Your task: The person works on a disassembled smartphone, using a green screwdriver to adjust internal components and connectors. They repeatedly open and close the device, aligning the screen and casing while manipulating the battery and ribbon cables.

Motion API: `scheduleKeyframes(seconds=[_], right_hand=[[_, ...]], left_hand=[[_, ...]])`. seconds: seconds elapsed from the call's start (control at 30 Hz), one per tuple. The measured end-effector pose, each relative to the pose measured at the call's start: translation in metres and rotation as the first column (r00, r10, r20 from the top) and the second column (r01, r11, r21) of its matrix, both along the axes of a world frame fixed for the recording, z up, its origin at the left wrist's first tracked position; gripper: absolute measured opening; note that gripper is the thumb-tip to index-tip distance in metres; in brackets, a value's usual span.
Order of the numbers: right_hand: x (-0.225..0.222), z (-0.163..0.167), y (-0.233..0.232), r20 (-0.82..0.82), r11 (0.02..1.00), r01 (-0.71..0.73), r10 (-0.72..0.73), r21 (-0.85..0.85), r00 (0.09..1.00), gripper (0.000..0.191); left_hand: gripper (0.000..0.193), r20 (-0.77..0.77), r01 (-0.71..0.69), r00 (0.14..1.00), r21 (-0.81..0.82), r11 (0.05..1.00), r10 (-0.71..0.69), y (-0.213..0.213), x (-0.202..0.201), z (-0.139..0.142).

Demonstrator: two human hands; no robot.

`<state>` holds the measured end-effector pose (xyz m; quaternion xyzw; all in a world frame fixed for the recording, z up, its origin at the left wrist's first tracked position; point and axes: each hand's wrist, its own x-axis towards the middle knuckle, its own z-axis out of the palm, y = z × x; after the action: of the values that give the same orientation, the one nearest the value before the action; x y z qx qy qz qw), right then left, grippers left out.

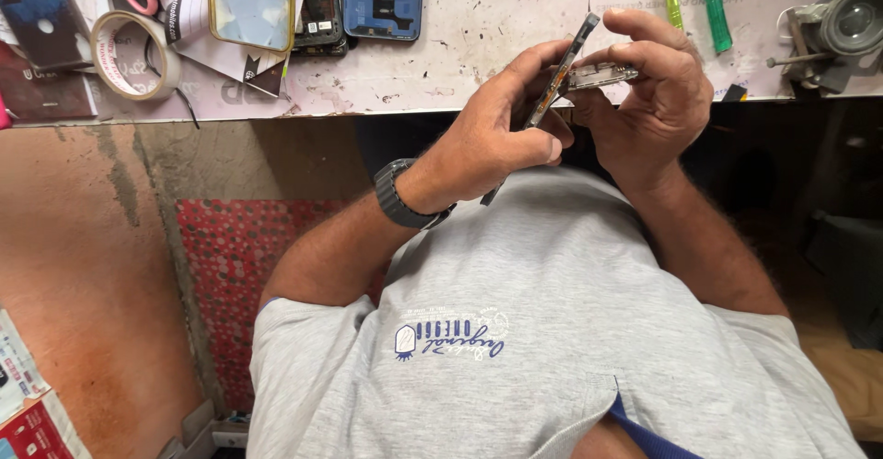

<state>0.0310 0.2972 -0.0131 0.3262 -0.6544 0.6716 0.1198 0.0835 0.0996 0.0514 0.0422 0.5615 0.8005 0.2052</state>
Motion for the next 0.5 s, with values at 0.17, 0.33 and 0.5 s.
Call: scheduleKeyframes(seconds=[0.17,0.33,0.5], right_hand=[[-0.004,0.006,0.000,-0.016,0.999,-0.012,0.013,0.044,1.000,0.042],[-0.008,0.039,0.006,-0.135,0.962,0.062,-0.026,0.266,0.990,0.045],[-0.005,0.077,0.016,-0.122,0.884,0.075,-0.020,0.462,0.992,0.038]], left_hand=[[0.086,0.010,0.014,1.000,0.049,0.999,-0.015,-0.002,0.000,-0.008],[0.086,0.024,0.069,0.997,0.237,0.969,-0.077,-0.006,-0.003,-0.021],[0.084,0.082,0.127,0.977,0.513,0.849,-0.196,-0.006,-0.005,-0.034]])
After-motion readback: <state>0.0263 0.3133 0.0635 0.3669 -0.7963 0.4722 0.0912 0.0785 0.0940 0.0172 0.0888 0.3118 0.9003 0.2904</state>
